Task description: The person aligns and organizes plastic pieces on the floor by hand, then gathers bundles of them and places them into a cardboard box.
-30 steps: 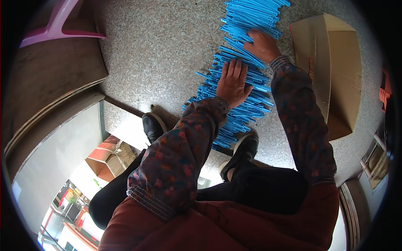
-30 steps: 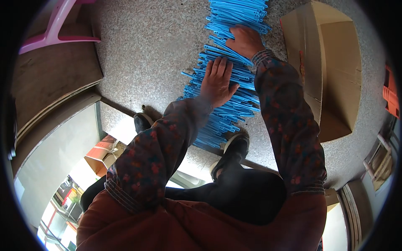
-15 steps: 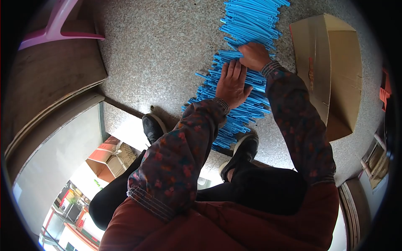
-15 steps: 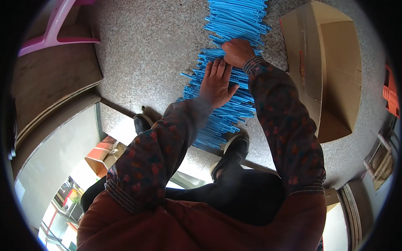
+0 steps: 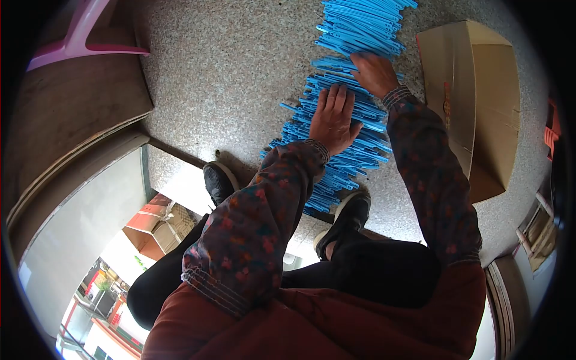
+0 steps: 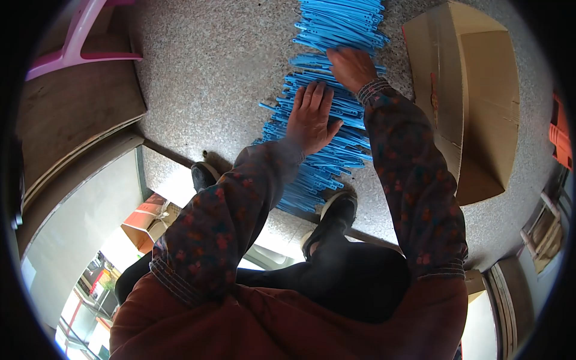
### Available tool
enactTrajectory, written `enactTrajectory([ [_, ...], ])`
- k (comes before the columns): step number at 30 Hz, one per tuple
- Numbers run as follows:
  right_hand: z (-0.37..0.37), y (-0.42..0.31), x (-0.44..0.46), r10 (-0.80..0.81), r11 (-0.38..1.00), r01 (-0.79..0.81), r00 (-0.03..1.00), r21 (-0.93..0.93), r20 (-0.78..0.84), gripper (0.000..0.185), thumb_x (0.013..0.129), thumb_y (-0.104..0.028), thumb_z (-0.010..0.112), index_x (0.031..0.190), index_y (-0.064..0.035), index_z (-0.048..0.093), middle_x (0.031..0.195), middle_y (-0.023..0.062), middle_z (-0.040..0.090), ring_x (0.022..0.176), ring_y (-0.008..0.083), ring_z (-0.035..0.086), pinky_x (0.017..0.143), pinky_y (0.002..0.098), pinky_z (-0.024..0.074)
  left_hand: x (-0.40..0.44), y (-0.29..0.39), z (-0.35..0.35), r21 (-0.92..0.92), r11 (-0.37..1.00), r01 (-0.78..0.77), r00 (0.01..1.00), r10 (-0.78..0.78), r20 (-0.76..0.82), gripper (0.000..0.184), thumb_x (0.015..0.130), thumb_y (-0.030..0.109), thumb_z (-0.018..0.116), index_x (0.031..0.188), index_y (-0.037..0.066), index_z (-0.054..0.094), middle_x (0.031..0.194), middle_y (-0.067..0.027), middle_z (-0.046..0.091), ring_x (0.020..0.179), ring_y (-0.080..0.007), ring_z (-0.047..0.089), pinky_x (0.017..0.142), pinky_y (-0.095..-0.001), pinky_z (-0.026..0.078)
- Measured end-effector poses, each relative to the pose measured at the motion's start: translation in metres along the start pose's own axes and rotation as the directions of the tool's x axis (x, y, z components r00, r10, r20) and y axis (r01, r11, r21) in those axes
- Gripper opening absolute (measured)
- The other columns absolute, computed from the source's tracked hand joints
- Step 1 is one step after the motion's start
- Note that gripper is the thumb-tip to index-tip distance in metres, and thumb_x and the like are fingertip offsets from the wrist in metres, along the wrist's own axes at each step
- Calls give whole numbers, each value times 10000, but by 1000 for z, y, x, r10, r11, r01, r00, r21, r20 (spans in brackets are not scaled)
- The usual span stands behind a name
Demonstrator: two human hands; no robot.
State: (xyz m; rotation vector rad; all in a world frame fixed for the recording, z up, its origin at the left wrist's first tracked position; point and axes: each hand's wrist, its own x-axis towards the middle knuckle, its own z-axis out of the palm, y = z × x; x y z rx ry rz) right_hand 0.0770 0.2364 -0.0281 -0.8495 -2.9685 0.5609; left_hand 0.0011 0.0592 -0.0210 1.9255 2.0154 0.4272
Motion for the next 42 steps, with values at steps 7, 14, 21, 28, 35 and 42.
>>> enactTrajectory([
  [7,4,-1,-1,-103,995,102,988,-12,-111,186,807,-178,612,913,-27,641,756,143,635,704,342,627,633,473,499,8,0,-6,-26,1000,2,1000,-2,-3,644,792,377,643,1253,-22,435,1404,-228,341,1290,-368,321,1069,-517,246],
  [14,-37,12,9,149,985,-153,987,79,60,297,789,-280,602,912,-12,641,797,170,650,787,379,618,723,510,483,3,-1,-4,-36,999,-23,997,20,-74,629,773,357,674,1227,-18,452,1386,-236,360,1276,-369,332,1065,-519,252],
  [21,-4,17,-5,82,994,-84,996,72,22,329,776,-208,644,1043,-15,625,923,178,649,854,391,605,746,499,480,3,-2,-4,-34,999,-35,997,32,-77,631,779,366,669,1231,-18,452,1380,-238,364,1280,-368,329,1067,-521,252],
  [28,0,27,1,68,995,-73,995,63,70,351,790,-252,658,1048,-17,628,930,183,651,885,401,595,770,505,477,2,-2,-4,-38,999,-33,997,30,-75,632,782,369,664,1235,-16,453,1381,-238,364,1281,-366,329,1071,-519,248],
  [35,-21,20,-7,121,957,-104,992,269,-44,388,809,-278,627,1060,18,614,947,208,646,871,416,595,776,493,477,2,-2,-4,-28,999,-34,997,32,-75,630,782,370,663,1238,-11,454,1375,-232,368,1278,-361,331,1074,-514,246],
  [42,9,-8,-13,2,996,-2,1000,89,4,133,730,-120,619,826,-32,648,796,158,648,790,363,626,714,502,496,4,-1,-6,-15,1000,-26,999,25,-42,643,795,383,642,1263,-3,431,1374,-220,367,1277,-357,330,1068,-512,249],
])
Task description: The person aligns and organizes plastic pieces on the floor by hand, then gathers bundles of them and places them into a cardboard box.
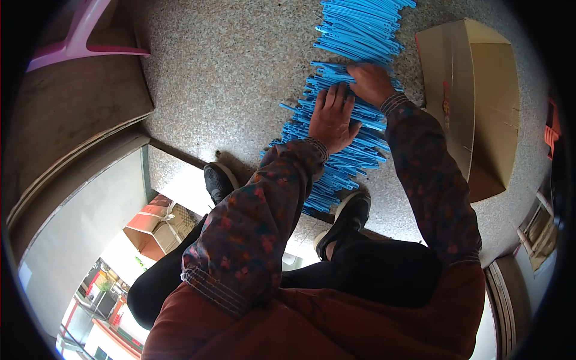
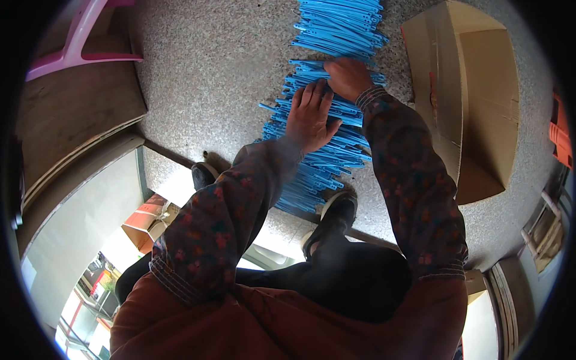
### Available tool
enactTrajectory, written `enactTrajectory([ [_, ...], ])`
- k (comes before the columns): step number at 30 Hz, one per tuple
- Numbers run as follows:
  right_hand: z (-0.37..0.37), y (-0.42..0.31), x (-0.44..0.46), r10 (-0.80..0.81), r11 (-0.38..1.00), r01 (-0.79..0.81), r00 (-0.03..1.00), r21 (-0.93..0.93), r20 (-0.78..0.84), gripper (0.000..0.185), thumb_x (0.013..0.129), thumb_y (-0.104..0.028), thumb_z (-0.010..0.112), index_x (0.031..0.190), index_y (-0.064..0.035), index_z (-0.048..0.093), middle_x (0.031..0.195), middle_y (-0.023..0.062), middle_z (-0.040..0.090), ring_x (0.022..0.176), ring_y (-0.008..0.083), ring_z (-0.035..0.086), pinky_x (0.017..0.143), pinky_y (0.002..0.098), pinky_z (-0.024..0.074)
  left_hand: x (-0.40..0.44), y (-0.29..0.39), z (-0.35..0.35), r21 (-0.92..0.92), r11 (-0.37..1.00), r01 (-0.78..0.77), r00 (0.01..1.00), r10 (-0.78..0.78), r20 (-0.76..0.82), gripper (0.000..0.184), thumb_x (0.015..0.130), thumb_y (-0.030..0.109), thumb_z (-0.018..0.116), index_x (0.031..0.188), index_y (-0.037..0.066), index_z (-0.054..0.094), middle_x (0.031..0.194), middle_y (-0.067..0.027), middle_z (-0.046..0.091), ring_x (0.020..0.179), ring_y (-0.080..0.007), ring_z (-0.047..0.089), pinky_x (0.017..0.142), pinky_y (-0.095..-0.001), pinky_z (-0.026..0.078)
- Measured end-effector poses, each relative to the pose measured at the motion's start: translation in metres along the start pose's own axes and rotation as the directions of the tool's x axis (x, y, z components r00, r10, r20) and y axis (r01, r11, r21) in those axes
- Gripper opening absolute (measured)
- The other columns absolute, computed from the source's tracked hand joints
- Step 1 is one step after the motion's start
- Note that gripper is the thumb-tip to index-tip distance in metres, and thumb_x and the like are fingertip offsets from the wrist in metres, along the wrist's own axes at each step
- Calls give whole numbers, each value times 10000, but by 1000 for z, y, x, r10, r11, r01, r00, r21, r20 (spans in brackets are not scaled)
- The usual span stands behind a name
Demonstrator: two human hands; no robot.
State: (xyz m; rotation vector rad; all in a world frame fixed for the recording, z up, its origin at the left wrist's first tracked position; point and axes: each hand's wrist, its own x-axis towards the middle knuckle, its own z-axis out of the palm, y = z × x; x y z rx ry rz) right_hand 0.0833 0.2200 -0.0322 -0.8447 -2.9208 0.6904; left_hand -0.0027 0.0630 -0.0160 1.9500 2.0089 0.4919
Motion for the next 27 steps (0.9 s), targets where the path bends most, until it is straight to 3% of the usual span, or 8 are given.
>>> enactTrajectory([
  [3,-4,-2,6,55,997,-46,989,-69,139,122,728,-122,618,806,-31,638,795,162,644,783,369,622,705,498,499,0,0,1,-1,1000,12,1000,-12,28,642,832,412,593,1297,16,398,1392,-208,351,1289,-360,319,1065,-519,247],
  [6,-8,6,5,1,1000,2,995,-31,104,171,737,-174,616,819,-25,637,795,169,648,784,373,624,698,491,500,-1,-1,1,3,1000,2,1000,-2,11,640,826,408,603,1291,16,403,1385,-207,360,1283,-361,327,1062,-519,251],
  [9,-28,14,5,114,985,-102,990,142,-81,262,737,-243,622,866,-17,647,792,179,652,781,381,626,697,486,504,-1,-1,2,-5,1000,5,1000,-5,3,644,812,408,624,1280,18,415,1380,-205,367,1276,-361,336,1061,-520,252],
  [10,-40,17,9,188,966,-185,982,181,0,347,737,-291,623,952,-21,658,806,185,660,792,387,628,706,489,504,0,0,2,-14,1000,15,1000,-15,4,645,808,410,632,1274,19,420,1380,-204,369,1275,-361,338,1060,-522,253],
  [13,-36,29,15,189,977,-158,952,140,-240,365,747,-289,612,1003,-35,663,828,185,666,806,383,631,714,491,505,12,5,-6,-32,997,65,998,-66,-11,668,799,420,650,1272,6,425,1385,-202,367,1281,-359,338,1057,-533,255],
  [17,-26,34,23,145,989,-143,982,25,-123,430,779,-266,632,1131,-19,616,973,204,658,876,379,617,756,487,489,50,8,-8,7,998,63,996,-62,-59,731,806,436,651,1311,-28,398,1401,-201,357,1317,-356,317,1067,-555,243],
  [20,-22,32,23,162,986,-161,987,-37,4,450,775,-259,664,1157,-28,604,1012,196,651,920,377,606,792,495,486,58,3,-2,45,997,66,998,-66,2,762,828,439,630,1354,-44,362,1433,-212,328,1358,-362,280,1096,-566,198],
  [27,-19,28,11,160,986,-163,985,46,58,411,755,-286,681,1059,-14,635,962,206,647,901,391,606,771,498,481,17,5,7,24,998,65,996,-66,61,683,884,447,552,1345,-30,391,1460,-230,296,1370,-369,267,1112,-561,165],
])
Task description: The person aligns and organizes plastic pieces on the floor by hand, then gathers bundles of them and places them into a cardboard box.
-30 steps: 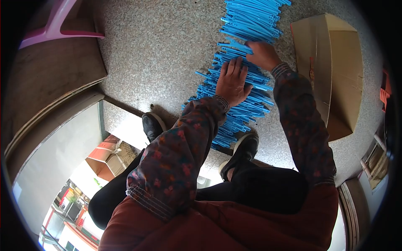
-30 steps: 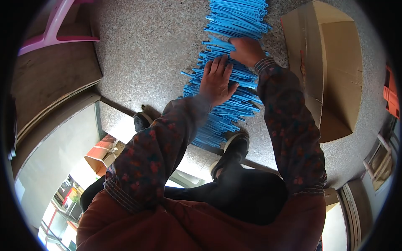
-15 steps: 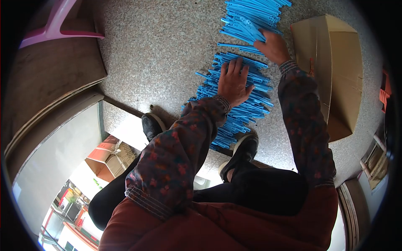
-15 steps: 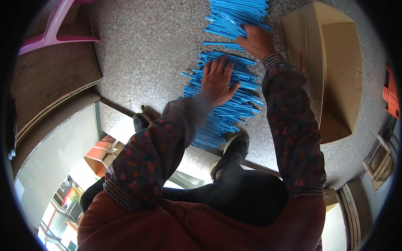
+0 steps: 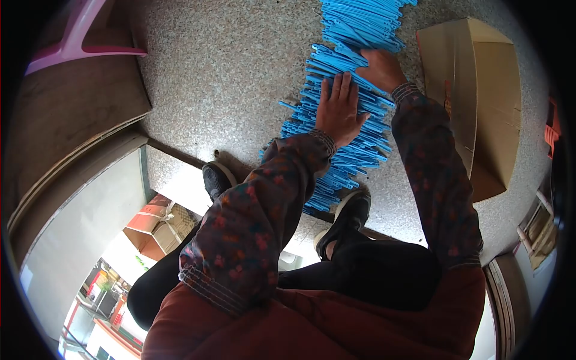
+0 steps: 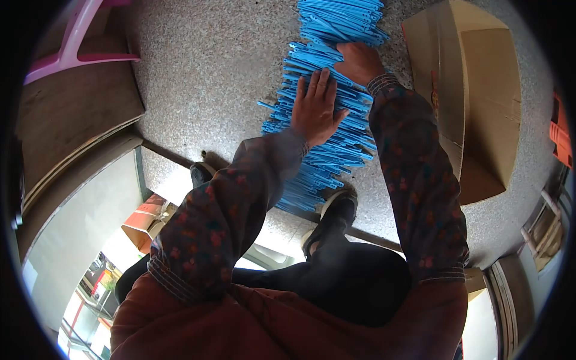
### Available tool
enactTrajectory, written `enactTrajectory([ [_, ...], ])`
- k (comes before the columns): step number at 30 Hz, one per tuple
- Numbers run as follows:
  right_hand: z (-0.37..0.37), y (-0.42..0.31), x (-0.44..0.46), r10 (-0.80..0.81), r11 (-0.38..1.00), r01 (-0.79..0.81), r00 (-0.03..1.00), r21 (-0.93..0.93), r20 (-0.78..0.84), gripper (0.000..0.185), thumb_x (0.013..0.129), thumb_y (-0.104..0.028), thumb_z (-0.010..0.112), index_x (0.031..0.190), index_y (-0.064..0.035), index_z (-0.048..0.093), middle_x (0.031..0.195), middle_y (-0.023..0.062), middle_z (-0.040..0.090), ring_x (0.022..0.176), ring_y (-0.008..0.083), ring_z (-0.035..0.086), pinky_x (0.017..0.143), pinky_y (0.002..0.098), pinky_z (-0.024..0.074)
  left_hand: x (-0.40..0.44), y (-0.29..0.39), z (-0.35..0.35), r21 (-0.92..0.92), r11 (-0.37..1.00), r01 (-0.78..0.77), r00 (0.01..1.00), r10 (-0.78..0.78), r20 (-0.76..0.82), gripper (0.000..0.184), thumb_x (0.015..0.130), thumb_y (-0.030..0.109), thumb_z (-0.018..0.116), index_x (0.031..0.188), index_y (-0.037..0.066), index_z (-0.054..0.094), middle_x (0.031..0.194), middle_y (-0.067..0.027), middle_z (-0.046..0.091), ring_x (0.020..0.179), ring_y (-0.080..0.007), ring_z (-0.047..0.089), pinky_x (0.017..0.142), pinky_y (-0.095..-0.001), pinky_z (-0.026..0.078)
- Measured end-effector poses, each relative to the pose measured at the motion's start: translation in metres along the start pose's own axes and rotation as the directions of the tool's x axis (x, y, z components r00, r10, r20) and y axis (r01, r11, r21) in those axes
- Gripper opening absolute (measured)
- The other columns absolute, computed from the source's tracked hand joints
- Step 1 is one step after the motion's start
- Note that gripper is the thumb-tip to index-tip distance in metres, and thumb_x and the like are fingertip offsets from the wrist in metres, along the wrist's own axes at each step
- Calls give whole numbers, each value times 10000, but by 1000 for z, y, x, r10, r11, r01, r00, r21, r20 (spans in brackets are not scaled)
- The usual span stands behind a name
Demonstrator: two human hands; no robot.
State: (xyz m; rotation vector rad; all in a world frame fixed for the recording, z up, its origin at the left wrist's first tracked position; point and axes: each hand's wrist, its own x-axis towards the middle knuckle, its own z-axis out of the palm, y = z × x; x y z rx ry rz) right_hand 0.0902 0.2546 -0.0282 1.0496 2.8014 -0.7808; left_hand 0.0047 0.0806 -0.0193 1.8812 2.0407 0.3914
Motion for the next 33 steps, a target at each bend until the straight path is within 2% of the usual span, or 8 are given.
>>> enactTrajectory([
  [2,-5,7,1,39,999,-39,999,38,12,403,731,-306,665,1024,-31,645,905,194,658,870,403,609,758,502,488,-1,1,0,-8,1000,9,1000,-9,4,676,891,455,535,1342,-30,398,1460,-235,294,1369,-374,270,1114,-561,159],
  [5,-2,22,3,86,982,-64,989,177,-124,451,715,-328,669,1032,-9,644,895,218,651,876,405,611,762,493,490,-5,2,-2,-3,1000,14,1000,-14,11,676,898,468,514,1344,-28,401,1462,-239,293,1371,-376,265,1118,-560,146],
  [11,-4,4,1,-11,932,59,991,358,-135,390,739,-280,674,1003,4,636,903,204,655,858,407,614,746,493,487,-11,2,2,11,1000,11,1000,-11,14,690,909,482,485,1361,-29,381,1458,-239,299,1379,-372,254,1126,-555,127],
  [14,8,-21,-4,-85,994,91,992,58,-92,322,750,-250,698,955,-11,630,876,160,657,828,392,619,726,500,490,-11,3,3,13,1000,14,1000,-15,18,701,909,482,483,1374,-27,360,1457,-240,299,1378,-372,255,1127,-552,127],
  [15,16,-28,-5,-162,986,164,968,-3,-191,281,752,-236,714,916,-27,622,846,147,644,803,365,627,708,494,500,-11,3,2,13,1000,15,1000,-15,17,704,908,481,484,1378,-26,352,1458,-240,298,1377,-372,256,1127,-551,128],
  [27,21,-43,12,0,987,10,998,-161,59,144,765,-112,618,866,-22,667,859,168,651,803,345,644,698,469,530,-14,2,4,16,1000,10,1000,-10,6,720,900,488,497,1384,-20,335,1442,-242,309,1367,-372,272,1125,-547,138],
  [30,13,-39,1,-48,991,38,996,-126,-77,160,759,-139,629,868,-32,675,861,170,652,790,353,642,692,453,532,-13,0,3,-24,1000,8,1000,-8,2,719,901,499,494,1375,-19,341,1440,-231,313,1370,-368,264,1128,-542,136],
  [33,-10,-22,-10,141,962,-74,960,263,-242,159,786,-169,651,884,-48,682,856,131,662,784,319,651,677,409,528,-8,1,-2,-191,979,65,998,-69,-11,737,864,439,585,1378,-17,320,1421,-232,331,1360,-372,277,1128,-535,143],
])
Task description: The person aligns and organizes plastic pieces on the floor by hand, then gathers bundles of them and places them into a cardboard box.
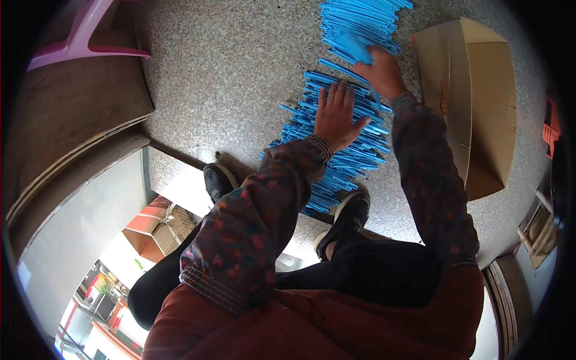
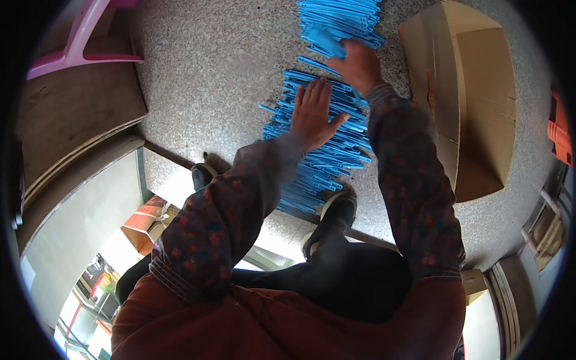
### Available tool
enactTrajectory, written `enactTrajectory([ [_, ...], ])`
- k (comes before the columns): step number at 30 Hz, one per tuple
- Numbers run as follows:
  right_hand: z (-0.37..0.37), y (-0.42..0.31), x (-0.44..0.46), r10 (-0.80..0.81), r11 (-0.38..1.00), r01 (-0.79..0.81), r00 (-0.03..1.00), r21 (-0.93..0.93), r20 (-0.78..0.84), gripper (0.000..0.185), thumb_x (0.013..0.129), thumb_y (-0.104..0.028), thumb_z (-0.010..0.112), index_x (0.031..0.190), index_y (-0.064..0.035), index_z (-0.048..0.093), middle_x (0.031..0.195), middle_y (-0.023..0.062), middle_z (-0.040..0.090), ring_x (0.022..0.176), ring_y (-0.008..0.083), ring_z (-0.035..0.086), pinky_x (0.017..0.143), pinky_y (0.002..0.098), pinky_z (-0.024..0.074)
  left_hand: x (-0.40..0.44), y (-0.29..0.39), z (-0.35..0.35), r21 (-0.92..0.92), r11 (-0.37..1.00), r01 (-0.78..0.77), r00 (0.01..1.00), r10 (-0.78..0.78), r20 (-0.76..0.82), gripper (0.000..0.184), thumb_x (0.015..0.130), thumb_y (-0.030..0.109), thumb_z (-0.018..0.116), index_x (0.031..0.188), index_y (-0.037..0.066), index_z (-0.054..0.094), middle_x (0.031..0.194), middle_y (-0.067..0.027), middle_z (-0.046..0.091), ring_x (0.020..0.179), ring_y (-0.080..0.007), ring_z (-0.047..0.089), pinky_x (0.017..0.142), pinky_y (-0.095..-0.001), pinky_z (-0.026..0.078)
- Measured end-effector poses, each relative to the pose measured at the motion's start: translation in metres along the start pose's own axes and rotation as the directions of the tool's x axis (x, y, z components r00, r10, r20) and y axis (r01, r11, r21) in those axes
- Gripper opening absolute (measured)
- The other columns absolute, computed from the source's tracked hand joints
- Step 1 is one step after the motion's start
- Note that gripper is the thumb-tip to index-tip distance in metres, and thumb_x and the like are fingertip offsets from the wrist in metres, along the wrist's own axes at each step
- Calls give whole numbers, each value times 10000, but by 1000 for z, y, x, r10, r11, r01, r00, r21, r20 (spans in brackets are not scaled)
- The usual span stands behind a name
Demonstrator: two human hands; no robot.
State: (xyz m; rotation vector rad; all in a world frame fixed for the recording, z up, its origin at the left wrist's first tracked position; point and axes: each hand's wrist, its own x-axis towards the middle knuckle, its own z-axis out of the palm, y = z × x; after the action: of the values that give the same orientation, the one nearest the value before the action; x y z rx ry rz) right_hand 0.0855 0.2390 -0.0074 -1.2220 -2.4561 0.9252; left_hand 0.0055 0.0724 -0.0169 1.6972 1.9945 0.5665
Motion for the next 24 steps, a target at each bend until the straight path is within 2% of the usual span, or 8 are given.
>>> enactTrajectory([
  [3,-10,19,-14,224,612,-226,969,758,108,176,839,-200,656,915,-42,671,855,71,666,783,241,652,688,373,522,19,26,-35,-171,984,53,990,-74,-117,803,788,332,688,1390,-12,284,1395,-240,354,1339,-371,296,1128,-524,144],
  [4,-4,22,-22,-220,870,294,950,397,-222,187,887,-196,631,959,-25,658,895,32,659,819,165,635,721,362,519,28,31,-38,-195,981,-20,976,-23,-215,877,694,244,737,1387,-16,266,1342,-252,393,1262,-400,396,1082,-502,281],
  [6,11,18,-28,201,210,-136,975,968,94,187,897,-177,620,1004,-26,647,937,40,653,850,162,630,754,347,521,50,46,-42,-339,939,63,985,-113,-130,886,664,232,737,1379,-13,274,1324,-255,397,1203,-421,451,1010,-486,375],
  [8,7,14,-34,155,-449,-339,882,827,445,227,903,-168,621,1090,-40,613,1038,43,633,944,148,607,816,309,508,64,50,-46,-268,956,116,988,-139,-70,887,621,242,739,1361,-3,315,1236,-258,470,1039,-445,569,831,-470,509],
  [10,12,7,-47,265,-94,-277,919,956,292,259,909,-192,615,1126,-54,592,1069,47,616,977,152,594,849,296,493,75,43,-52,-177,970,167,982,-149,113,865,615,255,739,1351,15,352,1143,-245,540,974,-427,604,805,-474,516],
  [15,8,-3,-74,245,-369,-376,843,850,479,308,916,-228,606,1182,-76,567,1094,73,580,1037,145,565,870,294,489,83,25,-50,69,997,34,958,-52,281,498,628,255,740,1068,87,581,776,-141,661,834,-348,663,728,-476,507],
  [21,-65,-9,-88,146,767,-556,638,320,756,168,881,-185,611,820,-36,660,720,-3,603,747,114,626,615,334,530,76,-14,-42,298,919,-257,965,228,128,278,650,125,670,923,103,623,752,-104,629,798,-292,624,770,-446,399],
  [24,-60,-5,-65,18,939,-108,964,327,267,138,836,-141,613,760,-36,658,627,61,589,584,224,597,588,357,516,65,-28,-20,387,872,-298,950,310,34,293,636,79,644,926,116,630,860,-95,589,868,-290,579,760,-440,398],
])
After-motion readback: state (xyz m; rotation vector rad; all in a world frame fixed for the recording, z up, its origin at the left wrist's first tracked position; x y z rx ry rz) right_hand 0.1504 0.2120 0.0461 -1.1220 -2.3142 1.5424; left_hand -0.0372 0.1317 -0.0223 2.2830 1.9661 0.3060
